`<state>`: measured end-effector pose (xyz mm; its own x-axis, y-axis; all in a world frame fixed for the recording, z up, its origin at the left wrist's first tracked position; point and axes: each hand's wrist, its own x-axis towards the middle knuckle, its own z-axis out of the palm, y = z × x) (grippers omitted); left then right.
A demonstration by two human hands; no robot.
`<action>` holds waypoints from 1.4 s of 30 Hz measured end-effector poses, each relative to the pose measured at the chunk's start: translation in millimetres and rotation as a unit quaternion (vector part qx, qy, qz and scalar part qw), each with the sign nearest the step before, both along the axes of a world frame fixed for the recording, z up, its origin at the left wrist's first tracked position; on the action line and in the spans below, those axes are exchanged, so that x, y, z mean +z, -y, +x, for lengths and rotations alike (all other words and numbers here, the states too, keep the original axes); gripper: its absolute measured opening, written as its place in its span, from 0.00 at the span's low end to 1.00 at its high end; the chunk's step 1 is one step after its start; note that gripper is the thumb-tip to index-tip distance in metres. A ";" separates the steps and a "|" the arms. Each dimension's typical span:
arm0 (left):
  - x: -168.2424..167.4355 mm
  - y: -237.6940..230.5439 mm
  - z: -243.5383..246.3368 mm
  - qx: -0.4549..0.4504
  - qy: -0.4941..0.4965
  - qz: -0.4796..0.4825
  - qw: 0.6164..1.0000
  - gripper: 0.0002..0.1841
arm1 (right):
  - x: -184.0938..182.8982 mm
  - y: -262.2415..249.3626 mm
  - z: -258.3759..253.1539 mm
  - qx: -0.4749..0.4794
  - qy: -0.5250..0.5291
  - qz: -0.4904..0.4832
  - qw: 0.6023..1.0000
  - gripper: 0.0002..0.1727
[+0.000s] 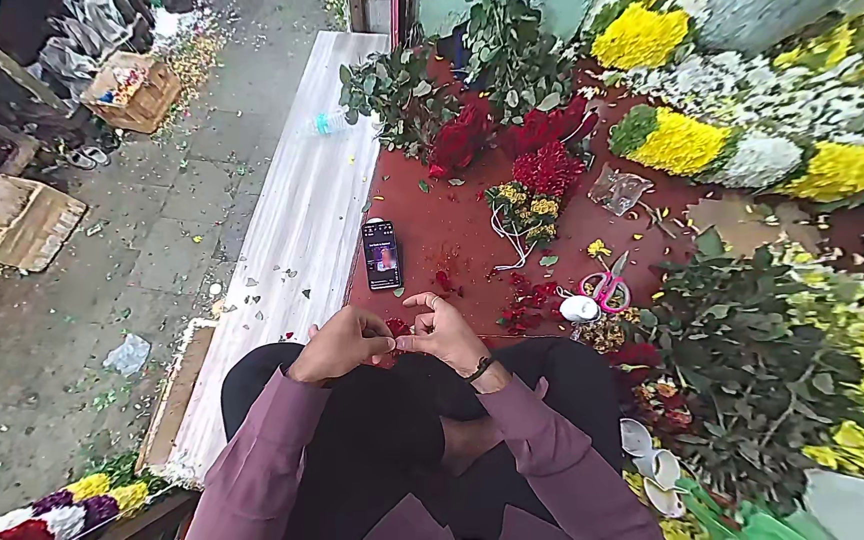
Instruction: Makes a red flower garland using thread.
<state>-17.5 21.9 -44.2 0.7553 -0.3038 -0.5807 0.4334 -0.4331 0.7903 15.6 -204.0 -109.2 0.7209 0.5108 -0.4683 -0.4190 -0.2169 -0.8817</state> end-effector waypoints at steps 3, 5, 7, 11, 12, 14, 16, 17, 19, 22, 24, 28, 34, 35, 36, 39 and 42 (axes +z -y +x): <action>0.4 1.0 1.1 0.013 0.009 0.025 1.000 0.07 | 1.8 10.1 7.7 0.053 0.019 0.013 0.998 0.56; 0.4 2.0 2.0 0.035 0.017 0.043 0.998 0.07 | 6.2 14.7 11.8 0.072 0.089 -0.018 0.993 0.59; 0.3 1.8 1.9 0.056 0.015 0.053 0.997 0.08 | 2.5 18.3 14.1 0.120 0.143 -0.042 0.982 0.60; -3.2 -1.3 3.3 0.079 0.014 0.080 0.994 0.09 | -10.1 24.3 18.2 0.144 0.103 0.010 0.984 0.29; -3.8 -2.9 3.2 0.086 0.011 0.089 0.992 0.10 | -9.6 27.6 21.9 0.127 0.102 0.011 0.987 0.17; -4.0 -4.5 2.9 0.115 0.001 0.111 0.987 0.12 | -3.9 35.3 29.2 0.116 0.124 0.033 0.985 0.10; -1.8 -2.8 4.7 0.141 0.001 0.154 0.978 0.13 | 4.7 37.6 27.4 0.150 0.142 0.088 0.975 0.10; 0.7 -0.6 6.2 0.134 0.006 0.195 0.972 0.13 | 9.8 35.4 23.7 0.175 0.144 0.125 0.966 0.09; 14.0 8.4 8.5 0.050 0.010 0.285 0.957 0.14 | 20.0 29.5 16.5 0.188 0.158 0.189 0.951 0.09; 42.2 29.0 6.1 -0.170 0.038 0.234 0.957 0.12 | 28.7 25.9 21.9 0.099 0.201 0.224 0.948 0.07; 54.1 39.8 6.6 -0.202 0.104 0.059 0.972 0.07 | 20.1 25.2 27.0 0.057 0.160 0.241 0.956 0.06; 59.4 52.3 17.1 0.028 0.202 -0.127 0.971 0.06 | 18.3 20.4 -1.4 -0.009 0.017 0.234 0.972 0.06; 40.0 24.6 17.7 0.099 0.242 0.101 0.960 0.07 | 28.2 30.0 16.8 0.105 0.127 0.311 0.936 0.07; 37.8 15.3 15.8 0.062 0.206 0.122 0.969 0.07 | 29.1 39.0 24.2 0.098 0.133 0.282 0.945 0.07; 36.8 8.2 14.4 0.019 0.161 0.132 0.978 0.08 | 27.3 48.5 31.4 0.095 0.129 0.248 0.955 0.07; 31.7 2.7 10.1 -0.060 0.077 0.124 0.988 0.06 | 7.6 77.2 57.3 0.127 0.090 0.114 0.981 0.10; 25.1 5.7 2.9 -0.069 0.053 0.101 0.991 0.07 | -32.1 90.6 88.0 0.093 0.098 -0.134 0.982 0.12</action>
